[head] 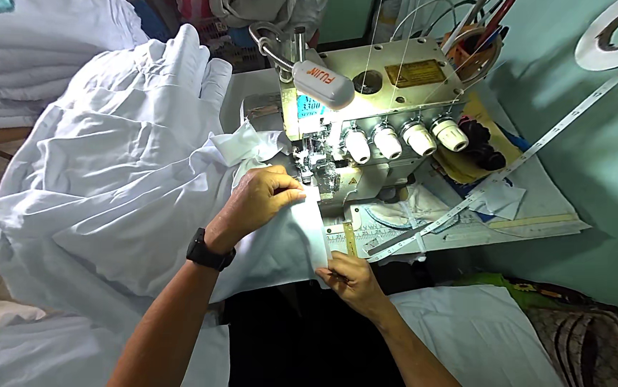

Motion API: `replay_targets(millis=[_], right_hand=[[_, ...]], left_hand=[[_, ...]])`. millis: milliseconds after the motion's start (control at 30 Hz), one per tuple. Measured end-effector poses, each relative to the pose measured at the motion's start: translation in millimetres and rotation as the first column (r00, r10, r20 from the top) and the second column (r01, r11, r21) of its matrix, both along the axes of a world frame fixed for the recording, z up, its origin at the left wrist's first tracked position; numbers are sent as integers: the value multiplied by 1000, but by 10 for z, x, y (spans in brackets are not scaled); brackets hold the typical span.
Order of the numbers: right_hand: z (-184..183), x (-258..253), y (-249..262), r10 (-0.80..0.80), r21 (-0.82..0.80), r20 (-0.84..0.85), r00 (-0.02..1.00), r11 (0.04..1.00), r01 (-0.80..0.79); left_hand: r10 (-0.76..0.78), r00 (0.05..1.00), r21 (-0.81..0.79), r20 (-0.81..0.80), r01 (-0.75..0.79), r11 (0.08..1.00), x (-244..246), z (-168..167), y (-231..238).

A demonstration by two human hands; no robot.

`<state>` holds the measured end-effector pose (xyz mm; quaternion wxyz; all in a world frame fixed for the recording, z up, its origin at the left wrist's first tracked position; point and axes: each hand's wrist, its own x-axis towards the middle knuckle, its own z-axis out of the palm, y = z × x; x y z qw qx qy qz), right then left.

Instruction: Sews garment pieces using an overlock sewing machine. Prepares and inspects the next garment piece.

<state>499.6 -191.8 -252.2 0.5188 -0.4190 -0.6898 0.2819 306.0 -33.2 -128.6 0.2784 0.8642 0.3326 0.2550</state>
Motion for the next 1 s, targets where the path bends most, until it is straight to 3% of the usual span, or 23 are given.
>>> replay_targets(millis=[300, 400, 467, 533, 733, 1000], right_hand=[[35, -46, -42, -18, -203, -296, 955, 978, -45], [55, -57, -82, -37, -239, -285, 958, 970, -34], [78, -37, -122, -44, -206, -197, 979, 979, 2], [113, -57, -136, -104, -206, -178, 978, 976, 66], [402, -319, -51, -240, -306, -262, 935, 939, 155], [528, -435, 170, -308, -325, -266, 914, 921, 216]], left_hand=[[182, 983, -28, 41, -181, 983, 91, -4, -98], [232, 972, 235, -28, -219, 947, 164, -47, -346], [325, 939, 479, -108, -237, 845, 266, -206, -589], [428, 895, 577, -126, -285, 765, 339, -394, -750], [257, 963, 357, -81, -213, 910, 165, -324, -491], [125, 981, 206, -150, -92, 974, 35, -105, -18]])
